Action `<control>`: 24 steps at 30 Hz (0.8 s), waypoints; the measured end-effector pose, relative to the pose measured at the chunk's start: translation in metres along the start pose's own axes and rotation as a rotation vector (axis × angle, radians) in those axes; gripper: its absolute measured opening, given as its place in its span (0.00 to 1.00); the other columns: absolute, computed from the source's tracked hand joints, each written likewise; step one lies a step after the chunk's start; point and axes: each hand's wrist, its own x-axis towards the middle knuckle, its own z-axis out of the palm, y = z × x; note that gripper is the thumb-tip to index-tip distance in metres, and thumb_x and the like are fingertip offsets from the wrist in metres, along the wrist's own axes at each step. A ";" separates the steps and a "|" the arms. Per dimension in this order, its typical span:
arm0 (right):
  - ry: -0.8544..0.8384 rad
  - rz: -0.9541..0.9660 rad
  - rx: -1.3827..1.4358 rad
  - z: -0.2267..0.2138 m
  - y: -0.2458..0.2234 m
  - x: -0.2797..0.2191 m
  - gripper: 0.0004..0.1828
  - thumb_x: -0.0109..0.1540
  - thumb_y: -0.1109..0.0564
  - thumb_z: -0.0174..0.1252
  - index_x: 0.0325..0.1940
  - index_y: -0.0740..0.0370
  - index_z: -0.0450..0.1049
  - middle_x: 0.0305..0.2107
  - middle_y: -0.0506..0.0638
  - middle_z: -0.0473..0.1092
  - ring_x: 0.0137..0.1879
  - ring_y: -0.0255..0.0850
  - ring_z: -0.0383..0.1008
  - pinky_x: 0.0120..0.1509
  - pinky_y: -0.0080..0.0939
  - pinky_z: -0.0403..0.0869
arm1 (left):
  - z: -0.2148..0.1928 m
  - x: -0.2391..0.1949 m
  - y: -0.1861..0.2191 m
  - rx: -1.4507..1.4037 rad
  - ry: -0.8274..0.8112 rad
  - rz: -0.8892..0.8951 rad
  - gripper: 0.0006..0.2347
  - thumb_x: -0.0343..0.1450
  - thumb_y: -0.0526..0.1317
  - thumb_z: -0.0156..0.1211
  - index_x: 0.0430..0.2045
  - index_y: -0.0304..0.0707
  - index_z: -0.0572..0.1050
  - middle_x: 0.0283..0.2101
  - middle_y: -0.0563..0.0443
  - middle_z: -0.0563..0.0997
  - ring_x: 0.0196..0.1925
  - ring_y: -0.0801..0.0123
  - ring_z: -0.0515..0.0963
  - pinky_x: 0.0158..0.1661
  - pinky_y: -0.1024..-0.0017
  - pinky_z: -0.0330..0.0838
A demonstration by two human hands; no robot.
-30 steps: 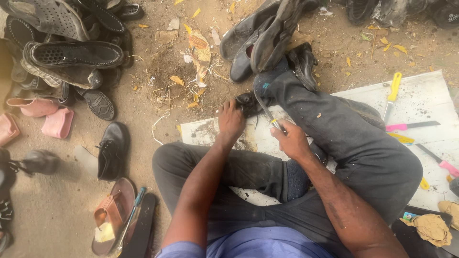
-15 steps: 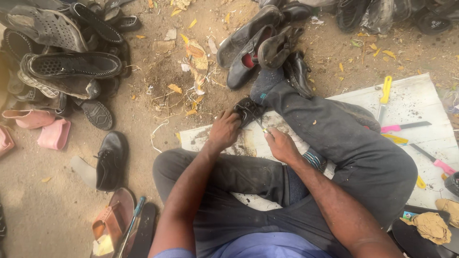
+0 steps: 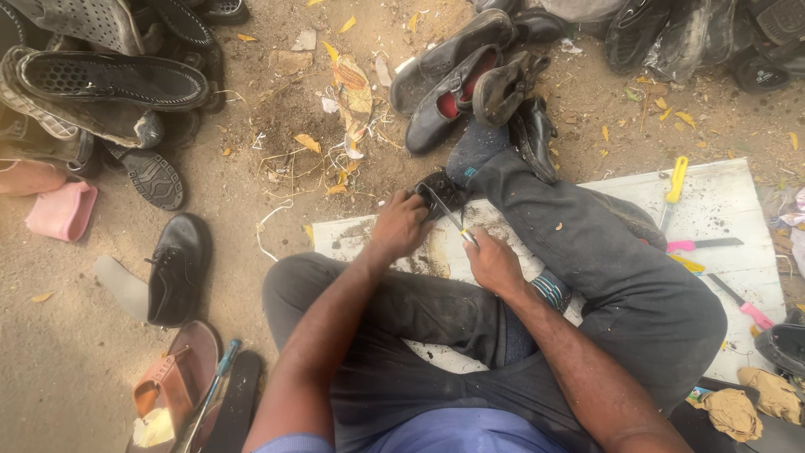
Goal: The person sits on the ground and uses a knife to scrape and clean the soles and edges of several black shoes. They handle the shoes one by one, turning them over to work on different parts of the sole and upper, and place them back on the ground after each step.
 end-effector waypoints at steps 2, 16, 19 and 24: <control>-0.051 0.017 -0.059 -0.008 -0.014 0.003 0.16 0.68 0.50 0.52 0.54 0.62 0.70 0.37 0.63 0.77 0.42 0.63 0.77 0.47 0.62 0.72 | 0.023 0.000 -0.005 -0.084 0.243 -0.019 0.07 0.71 0.38 0.58 0.34 0.35 0.81 0.39 0.48 0.76 0.48 0.58 0.69 0.53 0.64 0.65; 0.041 -0.105 -0.108 0.015 -0.059 0.049 0.19 0.67 0.55 0.48 0.60 0.69 0.66 0.37 0.65 0.76 0.39 0.63 0.78 0.41 0.61 0.75 | 0.057 0.006 -0.012 -0.042 0.639 0.091 0.07 0.60 0.30 0.60 0.29 0.32 0.75 0.40 0.42 0.71 0.49 0.50 0.70 0.54 0.56 0.67; -0.108 0.044 -0.114 0.008 -0.061 0.033 0.16 0.70 0.55 0.45 0.57 0.69 0.65 0.35 0.64 0.76 0.37 0.61 0.79 0.40 0.61 0.75 | 0.052 0.004 -0.011 -0.059 0.628 0.111 0.08 0.59 0.30 0.60 0.29 0.32 0.76 0.39 0.44 0.71 0.49 0.50 0.70 0.53 0.55 0.67; -0.065 0.061 -0.135 -0.002 -0.061 0.005 0.18 0.68 0.54 0.48 0.59 0.67 0.64 0.30 0.67 0.75 0.34 0.64 0.77 0.39 0.64 0.73 | 0.054 0.006 -0.011 -0.059 0.638 0.115 0.06 0.60 0.28 0.58 0.27 0.32 0.76 0.39 0.46 0.72 0.51 0.53 0.71 0.55 0.57 0.68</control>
